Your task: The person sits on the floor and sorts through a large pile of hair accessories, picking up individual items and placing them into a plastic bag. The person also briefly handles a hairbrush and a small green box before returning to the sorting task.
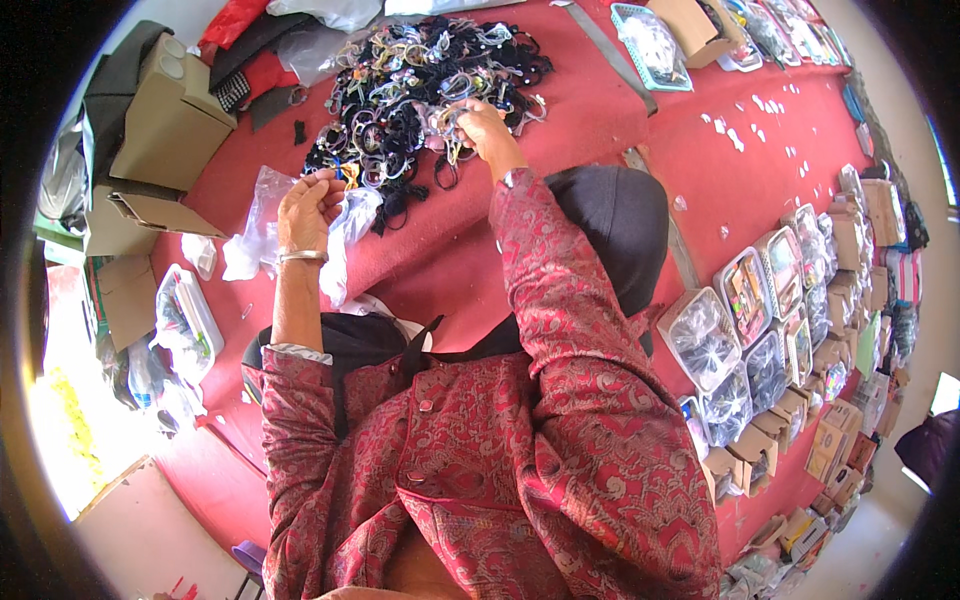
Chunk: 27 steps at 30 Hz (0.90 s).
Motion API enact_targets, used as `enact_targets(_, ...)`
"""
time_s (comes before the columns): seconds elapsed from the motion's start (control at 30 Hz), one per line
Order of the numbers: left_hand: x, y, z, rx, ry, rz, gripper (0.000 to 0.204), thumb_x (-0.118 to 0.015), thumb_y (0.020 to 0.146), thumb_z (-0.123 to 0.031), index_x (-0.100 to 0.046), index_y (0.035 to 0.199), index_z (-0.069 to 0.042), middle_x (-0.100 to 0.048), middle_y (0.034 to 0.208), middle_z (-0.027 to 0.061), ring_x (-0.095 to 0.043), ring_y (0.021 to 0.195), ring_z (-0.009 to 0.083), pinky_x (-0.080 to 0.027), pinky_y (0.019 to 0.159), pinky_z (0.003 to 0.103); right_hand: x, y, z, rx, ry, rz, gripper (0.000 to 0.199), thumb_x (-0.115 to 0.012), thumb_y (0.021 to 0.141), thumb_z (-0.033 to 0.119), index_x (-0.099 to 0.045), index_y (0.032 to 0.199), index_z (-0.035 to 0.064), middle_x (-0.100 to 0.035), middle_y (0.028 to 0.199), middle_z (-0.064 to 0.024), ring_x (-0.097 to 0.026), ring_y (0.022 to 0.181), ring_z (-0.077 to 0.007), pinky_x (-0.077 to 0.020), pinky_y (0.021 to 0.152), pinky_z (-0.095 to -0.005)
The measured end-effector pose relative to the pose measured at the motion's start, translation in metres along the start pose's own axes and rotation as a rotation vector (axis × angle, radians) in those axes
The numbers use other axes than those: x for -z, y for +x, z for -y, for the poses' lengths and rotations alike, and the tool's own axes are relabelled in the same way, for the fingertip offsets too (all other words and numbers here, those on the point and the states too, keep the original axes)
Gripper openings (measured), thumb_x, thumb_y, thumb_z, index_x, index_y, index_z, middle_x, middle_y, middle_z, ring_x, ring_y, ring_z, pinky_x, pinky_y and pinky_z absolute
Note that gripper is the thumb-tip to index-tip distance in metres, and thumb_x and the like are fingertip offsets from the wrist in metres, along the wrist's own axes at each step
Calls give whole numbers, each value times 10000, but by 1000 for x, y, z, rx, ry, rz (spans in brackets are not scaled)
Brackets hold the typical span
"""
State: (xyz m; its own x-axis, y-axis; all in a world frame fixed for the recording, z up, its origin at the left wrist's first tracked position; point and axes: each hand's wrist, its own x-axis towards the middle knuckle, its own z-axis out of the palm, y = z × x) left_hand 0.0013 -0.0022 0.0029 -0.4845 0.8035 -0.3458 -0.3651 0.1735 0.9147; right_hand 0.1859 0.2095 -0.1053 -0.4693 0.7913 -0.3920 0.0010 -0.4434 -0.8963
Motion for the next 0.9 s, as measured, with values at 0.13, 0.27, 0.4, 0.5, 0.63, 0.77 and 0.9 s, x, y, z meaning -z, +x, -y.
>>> enact_targets(0.13, -2, 1, -2, 9, 14, 9, 163, -495, 842, -98, -569, 971, -33, -612, 809, 43, -560, 666, 83, -459, 582, 187, 17, 9, 13, 42, -204, 132, 114, -511, 717, 118, -593, 764, 54, -499, 584, -3, -384, 395, -76, -291, 343, -244)
enact_targets(0.27, -1, -3, -3, 5, 30, -16, 190, -506, 839, -100, -561, 1008, -34, -612, 832, 38, -560, 692, 79, -460, 598, 190, -1, -2, 54, -55, -179, 348, 143, -465, 766, 60, -589, 830, 27, -525, 623, 1, -363, 426, -59, -282, 375, -210)
enact_targets(0.4, -3, -1, 4, -36, 18, 77, 314, -533, 832, -119, -516, 1125, -9, -588, 1016, 78, -558, 853, 114, -459, 722, 242, -18, -27, 86, -69, -31, 466, 203, -453, 801, 37, -543, 981, 20, -579, 737, -19, -378, 460, -47, -294, 394, -191)
enact_targets(0.5, -16, -1, 5, -75, 19, 161, 546, -593, 816, -169, -358, 1284, -17, -490, 1191, 109, -491, 1029, 164, -432, 821, 281, -29, -29, 83, -59, -8, 549, 286, -430, 824, 29, -470, 1103, -16, -600, 804, -89, -580, 588, -124, -438, 452, -198)
enact_targets(0.63, -23, -6, 4, -124, -83, 269, 453, -515, 867, -132, -355, 1279, -32, -493, 1179, 86, -506, 1031, 173, -428, 877, 309, -60, -55, 81, -61, -10, 783, 291, -427, 827, 49, -478, 1101, -36, -614, 869, -89, -630, 794, -170, -514, 652, -245)
enact_targets(0.77, -21, 1, 13, -64, -116, 232, 217, -457, 891, -108, -508, 1059, 19, -564, 989, 68, -580, 870, 152, -508, 746, 251, -78, -78, 77, 11, -142, 789, 328, -402, 809, 46, -494, 1122, 7, -622, 865, -29, -518, 625, -47, -304, 457, -155)
enact_targets(0.9, -21, 0, 11, 4, -108, 148, 168, -457, 887, -102, -528, 963, 29, -570, 924, 83, -601, 810, 154, -527, 694, 236, -80, -90, 80, 47, -106, 662, 374, -396, 809, 49, -481, 1171, 5, -622, 853, -14, -427, 507, -18, -287, 418, -144)
